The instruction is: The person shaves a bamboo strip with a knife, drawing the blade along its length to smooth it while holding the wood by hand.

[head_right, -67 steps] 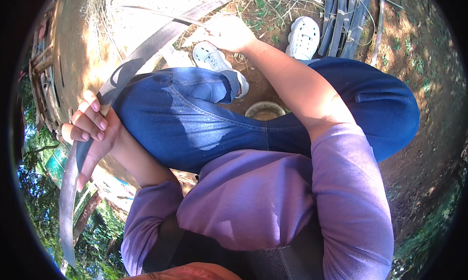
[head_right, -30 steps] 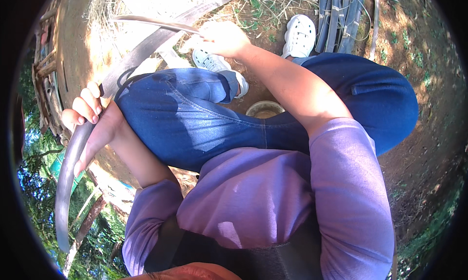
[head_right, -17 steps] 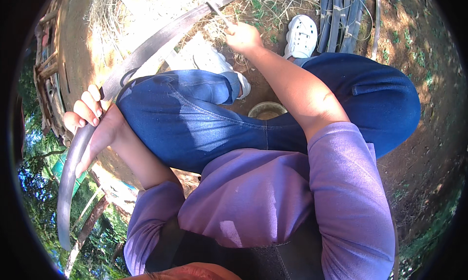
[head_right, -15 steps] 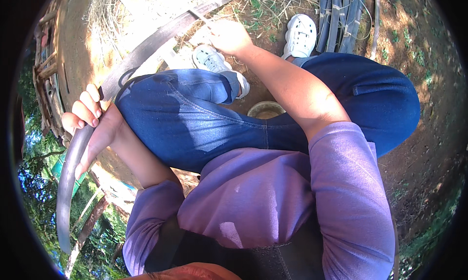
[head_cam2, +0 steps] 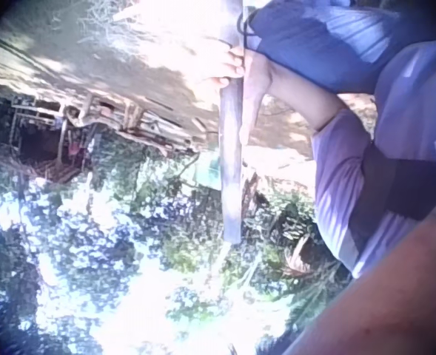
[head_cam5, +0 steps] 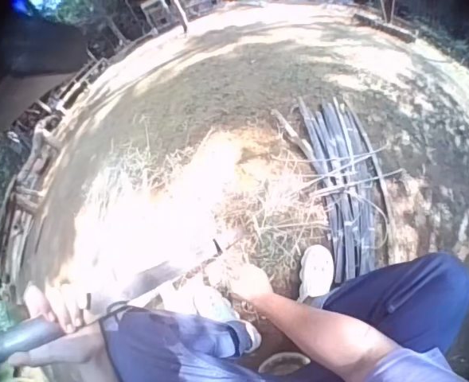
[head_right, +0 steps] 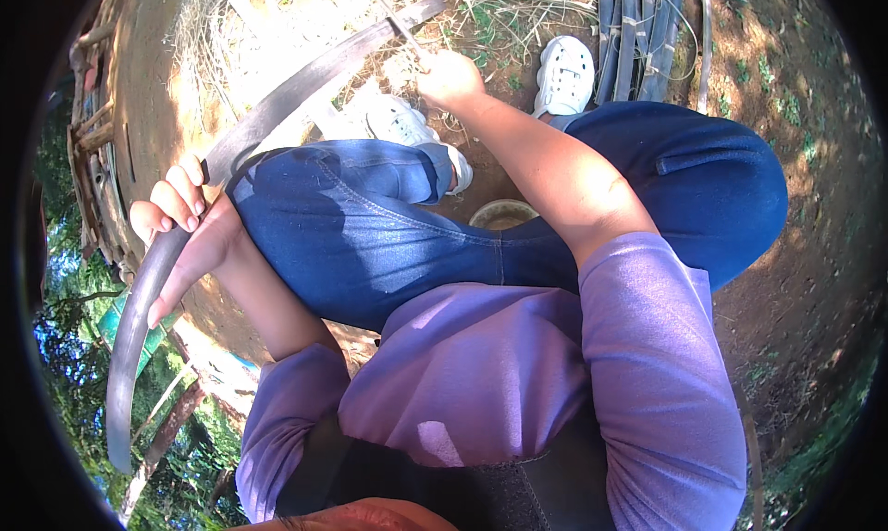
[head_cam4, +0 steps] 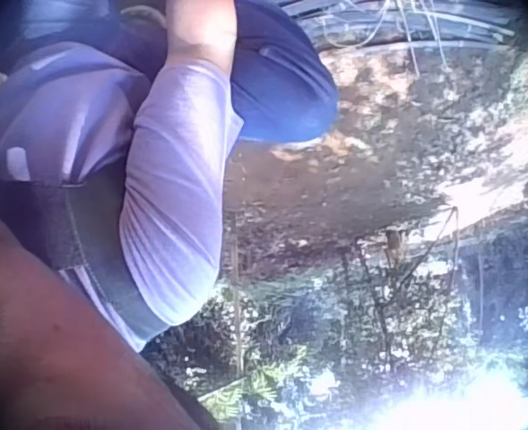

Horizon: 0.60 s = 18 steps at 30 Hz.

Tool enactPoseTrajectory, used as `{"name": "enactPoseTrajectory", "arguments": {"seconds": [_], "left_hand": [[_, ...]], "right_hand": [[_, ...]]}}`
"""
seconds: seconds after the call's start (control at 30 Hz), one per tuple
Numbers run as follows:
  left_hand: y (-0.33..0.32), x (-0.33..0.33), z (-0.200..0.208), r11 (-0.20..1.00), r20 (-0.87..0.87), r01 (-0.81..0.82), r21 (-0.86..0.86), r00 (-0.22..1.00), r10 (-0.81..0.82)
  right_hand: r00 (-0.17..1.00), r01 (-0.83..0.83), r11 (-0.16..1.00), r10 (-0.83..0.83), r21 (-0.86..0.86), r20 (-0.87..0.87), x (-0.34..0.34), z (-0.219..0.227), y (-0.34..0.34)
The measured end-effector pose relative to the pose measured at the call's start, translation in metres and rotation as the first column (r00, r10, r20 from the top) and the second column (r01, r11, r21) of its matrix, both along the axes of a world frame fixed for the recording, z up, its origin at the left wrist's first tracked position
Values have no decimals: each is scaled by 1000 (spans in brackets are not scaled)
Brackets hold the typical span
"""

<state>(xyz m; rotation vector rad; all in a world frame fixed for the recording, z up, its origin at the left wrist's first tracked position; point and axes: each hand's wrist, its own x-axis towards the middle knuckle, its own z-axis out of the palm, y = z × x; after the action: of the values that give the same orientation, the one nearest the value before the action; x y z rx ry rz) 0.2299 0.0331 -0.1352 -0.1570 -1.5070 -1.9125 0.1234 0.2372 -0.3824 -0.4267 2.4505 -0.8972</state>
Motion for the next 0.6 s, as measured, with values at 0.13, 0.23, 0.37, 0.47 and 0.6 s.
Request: {"name": "enactPoseTrajectory", "arguments": {"seconds": [0.13,0.23,0.37,0.47,0.6], "left_hand": [[1,0,1,999,-6,-12,-39,1000,12],[1,3,1,998,-4,-40,-53,999,40],[-3,-3,1,999,-18,29,35,999,-28],[-4,6,-5,999,-20,27,-18,999,-27],[-23,8,-9,992,-36,129,12,991,-129]], "right_hand": [[953,-215,943,146,-255,-264,11,24,-23],[888,-398,891,314,-219,-337,3,23,-15],[897,177,941,-275,288,347,-20,-72,63],[833,176,938,-303,299,463,-28,-74,65],[726,319,926,-376,201,576,-13,-73,53]]}}
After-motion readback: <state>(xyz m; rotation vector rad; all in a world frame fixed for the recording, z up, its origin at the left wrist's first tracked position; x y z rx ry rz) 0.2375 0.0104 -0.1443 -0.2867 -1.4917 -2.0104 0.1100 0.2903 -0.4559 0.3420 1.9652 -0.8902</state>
